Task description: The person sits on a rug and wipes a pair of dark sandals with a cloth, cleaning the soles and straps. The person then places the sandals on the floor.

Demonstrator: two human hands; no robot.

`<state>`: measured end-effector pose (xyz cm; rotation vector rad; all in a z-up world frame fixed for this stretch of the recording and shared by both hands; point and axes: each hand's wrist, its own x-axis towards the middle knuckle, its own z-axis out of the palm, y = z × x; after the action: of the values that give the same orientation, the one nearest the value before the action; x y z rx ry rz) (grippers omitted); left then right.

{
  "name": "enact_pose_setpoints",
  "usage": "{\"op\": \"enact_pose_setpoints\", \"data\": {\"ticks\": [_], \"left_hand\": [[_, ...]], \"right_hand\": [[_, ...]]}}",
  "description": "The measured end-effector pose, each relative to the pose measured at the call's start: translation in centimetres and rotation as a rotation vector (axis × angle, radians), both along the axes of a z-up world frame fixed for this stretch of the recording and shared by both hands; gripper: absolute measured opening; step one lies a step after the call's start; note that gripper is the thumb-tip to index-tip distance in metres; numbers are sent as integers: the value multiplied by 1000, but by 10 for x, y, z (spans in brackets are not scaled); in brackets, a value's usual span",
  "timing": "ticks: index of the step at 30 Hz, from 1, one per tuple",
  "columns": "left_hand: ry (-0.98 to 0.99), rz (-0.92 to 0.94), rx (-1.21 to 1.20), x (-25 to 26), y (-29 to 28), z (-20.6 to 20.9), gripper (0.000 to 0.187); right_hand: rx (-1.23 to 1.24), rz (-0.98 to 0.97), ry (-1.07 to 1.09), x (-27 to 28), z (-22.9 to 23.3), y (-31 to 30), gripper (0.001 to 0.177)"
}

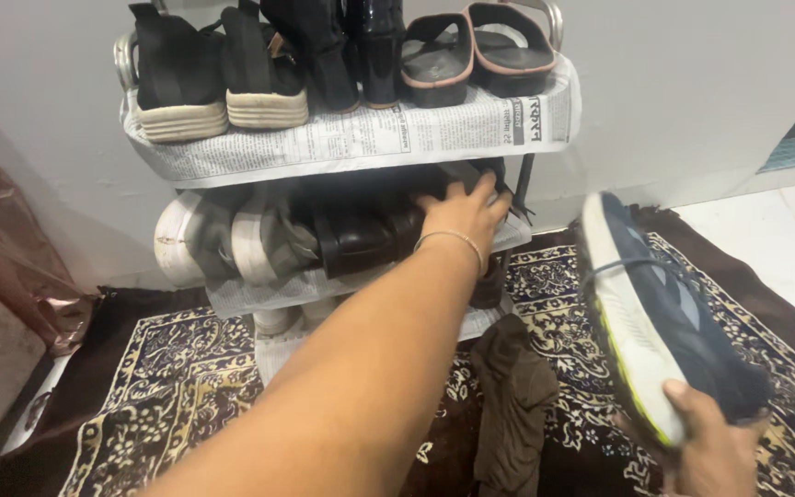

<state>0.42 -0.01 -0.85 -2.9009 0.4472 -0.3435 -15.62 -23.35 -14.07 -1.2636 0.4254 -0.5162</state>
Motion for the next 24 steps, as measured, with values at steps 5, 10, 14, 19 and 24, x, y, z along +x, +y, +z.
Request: {"op": "enact_pose_setpoints", "data": {"ticks": [5, 10, 14, 19, 24], "left_hand": [[-83, -19, -95, 21, 0, -22, 46], [-70, -17, -73, 26, 3, -16, 49], [-98, -39, -137, 28, 5, -21, 42], [-141, -100, -142, 25, 14, -27, 43], [-122, -139, -151, 23, 18, -27, 45]], "right_hand": [[84, 282, 42, -7, 33, -14, 61], [49, 350, 42, 15, 76, 20, 62], [46, 340, 147, 31, 114, 39, 74], [1, 160, 168, 55, 138, 59, 104], [1, 182, 128, 93, 139, 78, 127]]}}
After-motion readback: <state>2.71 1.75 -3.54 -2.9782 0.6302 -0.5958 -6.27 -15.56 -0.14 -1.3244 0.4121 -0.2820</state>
